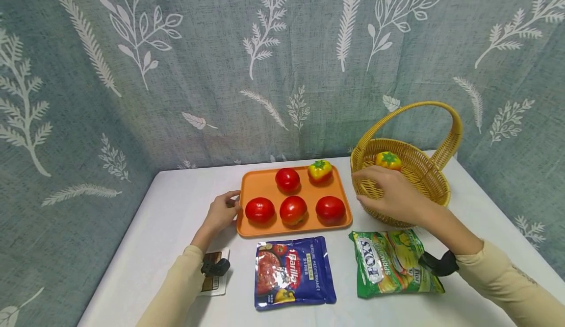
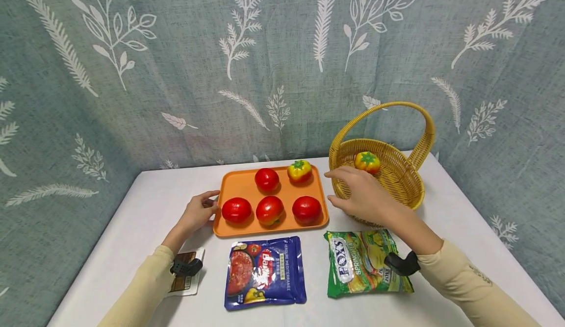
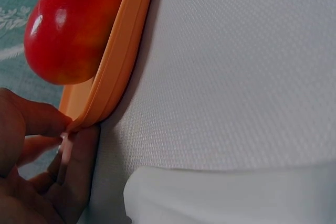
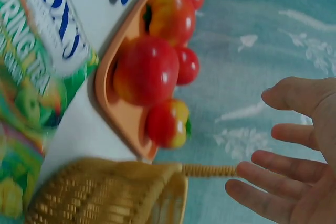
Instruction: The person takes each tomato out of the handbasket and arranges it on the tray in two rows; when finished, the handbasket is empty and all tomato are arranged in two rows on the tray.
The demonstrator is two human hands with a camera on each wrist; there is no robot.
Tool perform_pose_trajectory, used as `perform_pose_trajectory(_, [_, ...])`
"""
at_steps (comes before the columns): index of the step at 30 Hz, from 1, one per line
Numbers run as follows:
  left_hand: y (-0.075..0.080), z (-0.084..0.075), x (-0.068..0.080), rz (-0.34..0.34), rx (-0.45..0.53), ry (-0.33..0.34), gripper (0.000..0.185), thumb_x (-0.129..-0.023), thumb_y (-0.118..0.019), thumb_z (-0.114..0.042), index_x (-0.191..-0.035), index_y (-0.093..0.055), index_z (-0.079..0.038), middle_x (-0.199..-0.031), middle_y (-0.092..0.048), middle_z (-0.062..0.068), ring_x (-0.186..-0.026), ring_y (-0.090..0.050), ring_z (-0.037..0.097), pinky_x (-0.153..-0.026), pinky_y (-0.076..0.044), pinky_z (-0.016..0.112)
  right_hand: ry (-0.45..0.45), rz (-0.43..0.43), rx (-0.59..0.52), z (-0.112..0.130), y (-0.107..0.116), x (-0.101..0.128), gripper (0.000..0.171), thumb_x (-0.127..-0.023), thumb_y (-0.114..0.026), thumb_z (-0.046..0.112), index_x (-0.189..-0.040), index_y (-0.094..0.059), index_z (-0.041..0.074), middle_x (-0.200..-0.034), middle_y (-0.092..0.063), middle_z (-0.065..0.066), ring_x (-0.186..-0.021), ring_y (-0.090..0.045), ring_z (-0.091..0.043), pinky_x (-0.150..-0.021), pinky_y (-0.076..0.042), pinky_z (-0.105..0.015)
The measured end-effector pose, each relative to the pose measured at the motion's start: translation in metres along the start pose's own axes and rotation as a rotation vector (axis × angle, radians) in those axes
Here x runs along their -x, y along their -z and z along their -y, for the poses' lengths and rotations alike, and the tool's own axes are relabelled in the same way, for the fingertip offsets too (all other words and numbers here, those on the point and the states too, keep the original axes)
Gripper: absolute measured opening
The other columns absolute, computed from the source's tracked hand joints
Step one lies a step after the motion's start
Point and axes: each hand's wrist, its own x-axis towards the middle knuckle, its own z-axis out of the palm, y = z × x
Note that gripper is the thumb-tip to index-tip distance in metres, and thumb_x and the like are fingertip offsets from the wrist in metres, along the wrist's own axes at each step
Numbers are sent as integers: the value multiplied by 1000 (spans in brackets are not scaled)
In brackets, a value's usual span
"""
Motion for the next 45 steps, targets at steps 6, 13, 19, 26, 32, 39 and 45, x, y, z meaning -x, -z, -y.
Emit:
perform_pose_trajectory(6, [0, 1, 1, -4, -4, -5, 53, -92, -56, -2, -145, -50, -3, -116, -60, 21, -96, -60, 31, -72, -62, 35, -27, -29, 54, -14, 13, 6, 44, -85, -77, 13, -126, -66, 4, -121, -66, -14, -110, -62, -33, -90, -53, -54])
perform_pose_trajectory(13, [1, 0, 1, -6, -12, 4, 53, -93, -56, -3, -145, -50, -4, -117, -60, 21, -98, -60, 31, -73, -62, 35, -43, -82, 105, -35, 22, 3, 45, -82, -80, 10, -123, -67, -1, -112, -68, -17, -99, -64, -34, -80, -56, -52])
perform_pose_trajectory(19, [1, 0, 1, 0, -7, -2, 53, -93, -57, -4, -145, -50, -3, -116, -60, 21, -98, -60, 31, -73, -62, 36, -98, -43, 127, -49, 29, -4, 46, -84, -79, 12, -124, -64, -6, -116, -66, -23, -104, -61, -39, -84, -54, -55])
perform_pose_trajectory(26, [0, 0, 2, -4, -7, -11, 52, -92, -57, -3, -144, -51, -3, -116, -61, 22, -97, -61, 32, -72, -62, 36, -161, 33, 132, -63, 34, -16, 46, -88, -75, 16, -128, -62, -4, -121, -64, -24, -107, -60, -43, -87, -51, -61])
perform_pose_trajectory(32, [-1, 1, 1, -15, -5, -12, 52, -91, -57, -2, -143, -52, -3, -113, -61, 21, -94, -60, 30, -70, -62, 35, -223, 108, 136, -81, 34, -25, 53, -89, -74, 18, -134, -58, -5, -126, -61, -27, -112, -58, -46, -91, -49, -62])
perform_pose_trajectory(39, [0, 0, 2, -13, 11, -14, 51, -92, -57, -2, -143, -52, -4, -114, -61, 20, -94, -61, 29, -70, -62, 35, -291, 169, 150, -100, 32, -34, 59, -89, -74, 18, -138, -54, -6, -128, -59, -30, -112, -57, -49, -88, -50, -63])
perform_pose_trajectory(45, [0, 0, 2, -15, 16, -15, 52, -92, -57, -2, -144, -52, -4, -113, -61, 19, -92, -61, 28, -69, -62, 35, -308, 209, 168, -111, 31, -41, 61, -88, -76, 22, -138, -53, -7, -127, -59, -30, -111, -57, -48, -86, -50, -63])
